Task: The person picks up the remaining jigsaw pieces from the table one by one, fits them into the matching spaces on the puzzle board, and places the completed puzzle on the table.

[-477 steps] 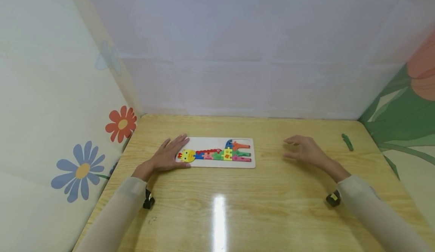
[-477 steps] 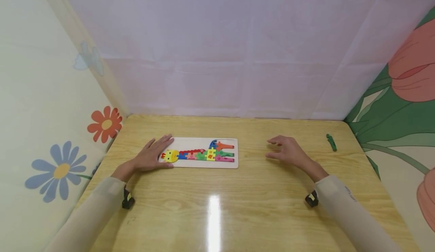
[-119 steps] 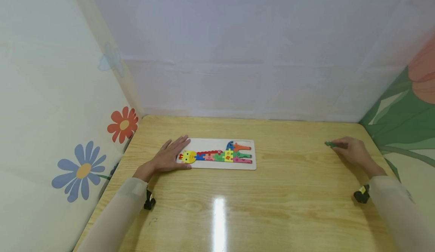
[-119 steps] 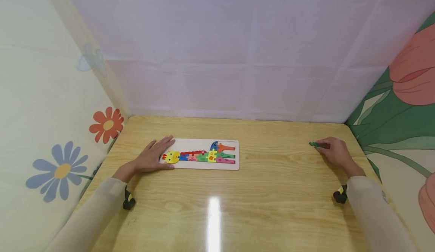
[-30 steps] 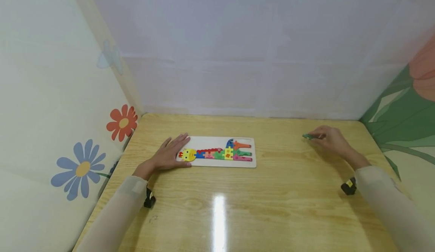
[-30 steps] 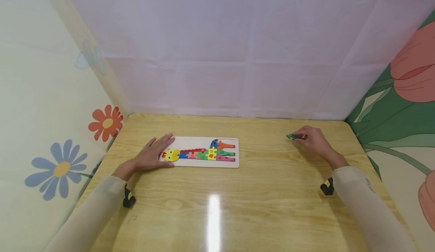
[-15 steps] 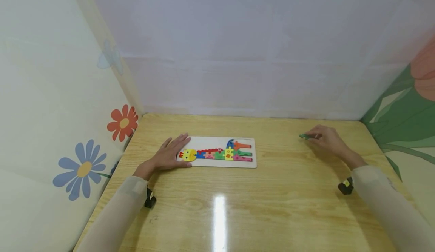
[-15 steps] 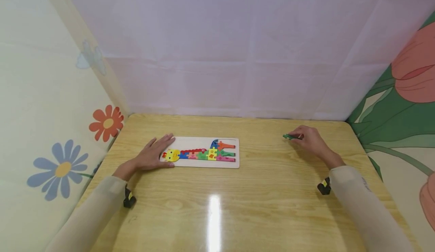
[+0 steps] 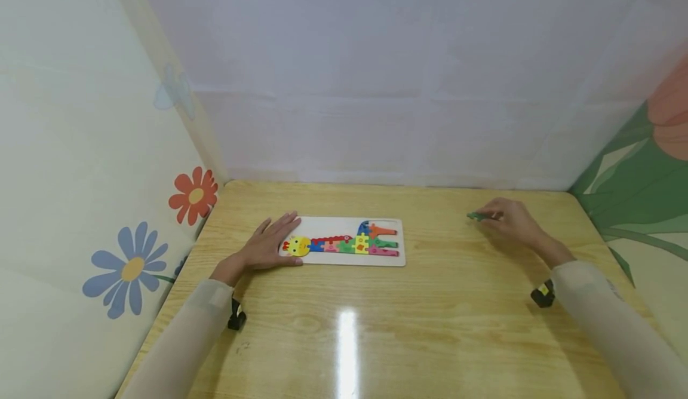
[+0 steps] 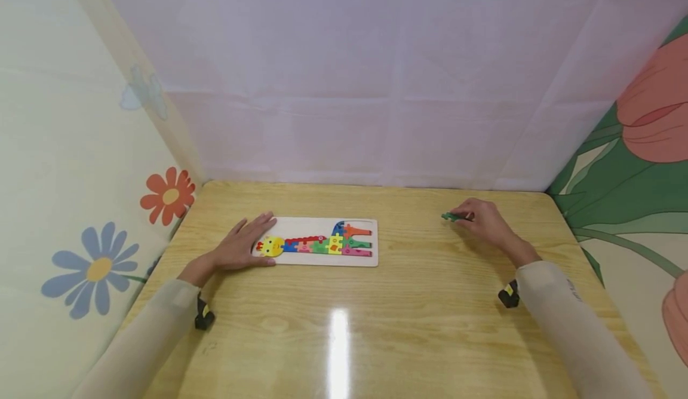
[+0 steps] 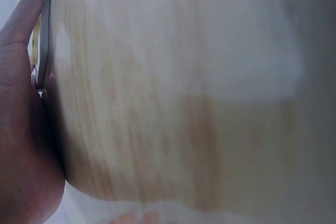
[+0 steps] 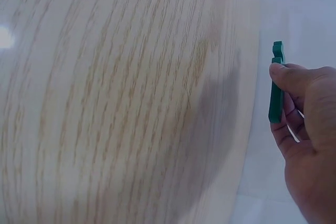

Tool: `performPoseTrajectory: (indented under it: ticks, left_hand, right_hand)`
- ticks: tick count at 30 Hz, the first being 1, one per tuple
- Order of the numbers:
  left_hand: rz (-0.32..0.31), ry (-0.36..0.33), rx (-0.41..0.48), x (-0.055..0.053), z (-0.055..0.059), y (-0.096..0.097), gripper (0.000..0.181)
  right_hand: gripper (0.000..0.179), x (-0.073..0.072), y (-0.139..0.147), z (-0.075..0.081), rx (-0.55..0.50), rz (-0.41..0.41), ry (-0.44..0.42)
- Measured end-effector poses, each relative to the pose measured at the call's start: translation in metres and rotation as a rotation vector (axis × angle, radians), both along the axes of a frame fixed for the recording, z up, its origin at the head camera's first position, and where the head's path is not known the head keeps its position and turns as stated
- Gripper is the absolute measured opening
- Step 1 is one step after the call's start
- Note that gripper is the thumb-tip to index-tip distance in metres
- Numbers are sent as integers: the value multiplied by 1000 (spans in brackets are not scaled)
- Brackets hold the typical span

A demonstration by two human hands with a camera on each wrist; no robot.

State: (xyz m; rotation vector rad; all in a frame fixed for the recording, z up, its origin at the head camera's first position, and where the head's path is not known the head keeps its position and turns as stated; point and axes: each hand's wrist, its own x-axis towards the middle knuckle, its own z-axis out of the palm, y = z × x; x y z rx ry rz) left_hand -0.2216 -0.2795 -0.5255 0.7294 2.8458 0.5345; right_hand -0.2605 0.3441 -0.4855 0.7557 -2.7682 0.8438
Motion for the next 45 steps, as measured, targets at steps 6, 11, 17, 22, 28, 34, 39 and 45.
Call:
performPoseTrajectory:
  ticks: [6, 11, 17, 22, 28, 34, 39, 45]
  left_hand:
    - [-5, 10, 12, 0, -3, -1, 114]
    - [4, -5, -8, -1, -4, -3, 113]
    - [7, -13, -16, 0, -2, -2, 112]
    - [8, -16, -18, 0, -1, -1, 112]
    - [7, -11, -16, 1, -1, -1, 112]
    - [7, -14, -10, 1, 0, -1, 112]
    - [6, -12, -11, 1, 0, -1, 112]
    - [9, -12, -23, 0, -1, 0, 112]
  right_hand:
    - [22, 0, -4, 0, -2, 23, -7]
    - [22, -1, -8, -2, -11, 55, 22]
    - [23, -4, -13, -8, -2, 53, 13]
    - [24, -6, -16, -7, 15, 56, 9]
    - [23, -7, -21, -4, 10, 69, 5]
    - [23, -7, -25, -3, 4, 82, 2]
    - [23, -7, -31, 0, 5, 86, -11]
    - [23, -9, -36, 2, 18, 104, -4]
